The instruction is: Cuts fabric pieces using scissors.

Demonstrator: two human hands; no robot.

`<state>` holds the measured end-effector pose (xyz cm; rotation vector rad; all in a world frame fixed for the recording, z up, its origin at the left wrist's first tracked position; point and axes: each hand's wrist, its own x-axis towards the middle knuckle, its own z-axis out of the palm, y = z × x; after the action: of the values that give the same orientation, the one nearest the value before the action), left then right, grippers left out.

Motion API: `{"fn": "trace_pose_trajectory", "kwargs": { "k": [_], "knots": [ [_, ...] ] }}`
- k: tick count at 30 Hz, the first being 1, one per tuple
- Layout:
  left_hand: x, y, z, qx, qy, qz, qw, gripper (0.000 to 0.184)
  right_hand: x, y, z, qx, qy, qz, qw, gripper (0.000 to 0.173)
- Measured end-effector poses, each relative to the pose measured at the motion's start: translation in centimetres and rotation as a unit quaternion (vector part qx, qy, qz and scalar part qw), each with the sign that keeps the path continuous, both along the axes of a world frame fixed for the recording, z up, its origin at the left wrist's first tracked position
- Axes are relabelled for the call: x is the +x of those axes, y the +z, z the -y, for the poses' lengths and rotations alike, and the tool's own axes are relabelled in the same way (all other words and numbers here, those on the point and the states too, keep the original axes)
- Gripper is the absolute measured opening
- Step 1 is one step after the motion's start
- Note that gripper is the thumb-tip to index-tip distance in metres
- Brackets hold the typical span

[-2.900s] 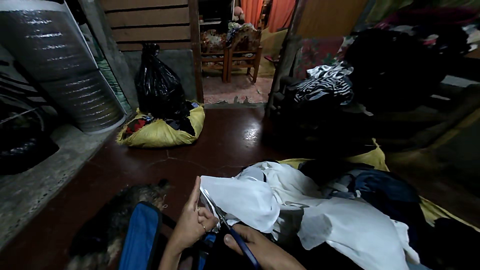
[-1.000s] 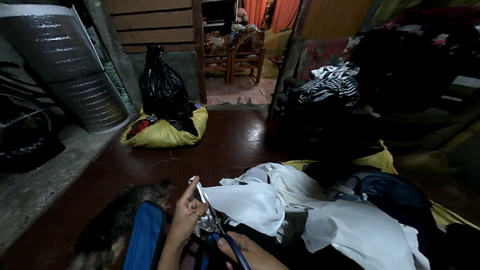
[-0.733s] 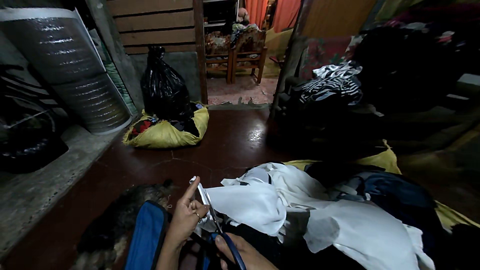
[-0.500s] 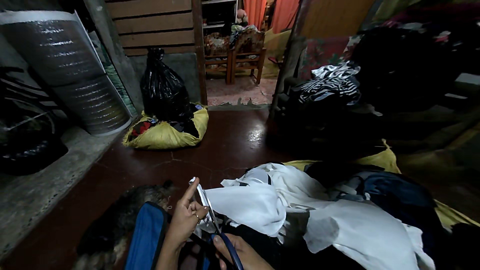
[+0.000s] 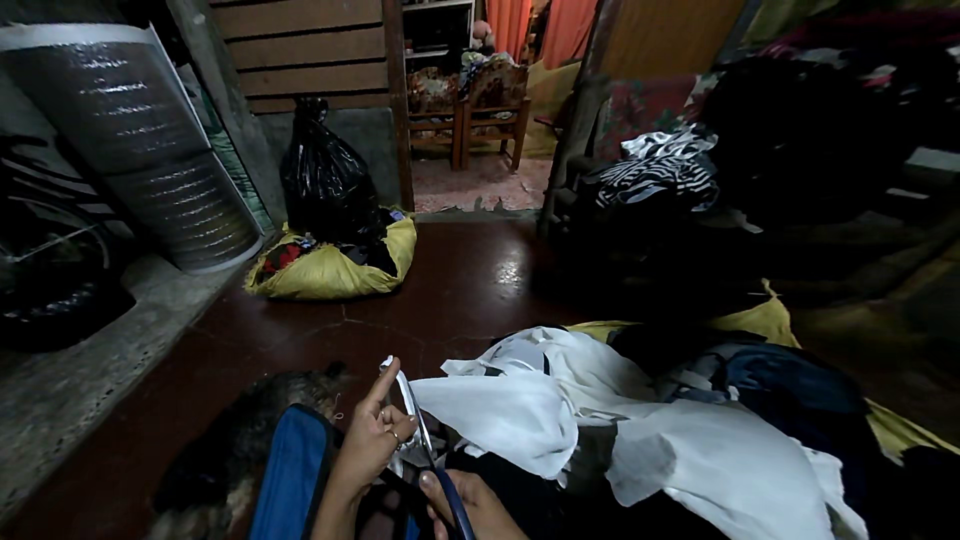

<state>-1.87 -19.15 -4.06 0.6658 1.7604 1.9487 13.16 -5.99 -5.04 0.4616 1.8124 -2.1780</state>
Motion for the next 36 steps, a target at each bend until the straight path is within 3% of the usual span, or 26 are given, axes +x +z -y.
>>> {"fn": "trace_pose_trajectory", "kwargs": {
  "k": [20,31,33,36],
  "knots": [
    [0.0,0.0,-0.1,-0.042,-0.03,-0.006,0.999,0.088,-0.5,0.1,-0.9,-0.018,0.01,0.001,1.0,0.041],
    [0.2,0.3,-0.3,-0.05,-0.026,0.002,0.998,0.089,-0.8,0.1,-1.1,-0.03,-0.033,0.02,0.999,0.04],
    [0.2,0.2,-0.4,-0.056,0.002,-0.01,0.998,0.08,-0.8,0.1,-1.3,-0.035,-0.034,0.018,0.999,0.04],
    [0.3,-0.1,-0.7,-0.111,0.033,-0.095,0.989,0.046,-0.5,-0.2,-1.8,-0.03,-0.052,-0.003,0.998,0.037]
  ]
}}
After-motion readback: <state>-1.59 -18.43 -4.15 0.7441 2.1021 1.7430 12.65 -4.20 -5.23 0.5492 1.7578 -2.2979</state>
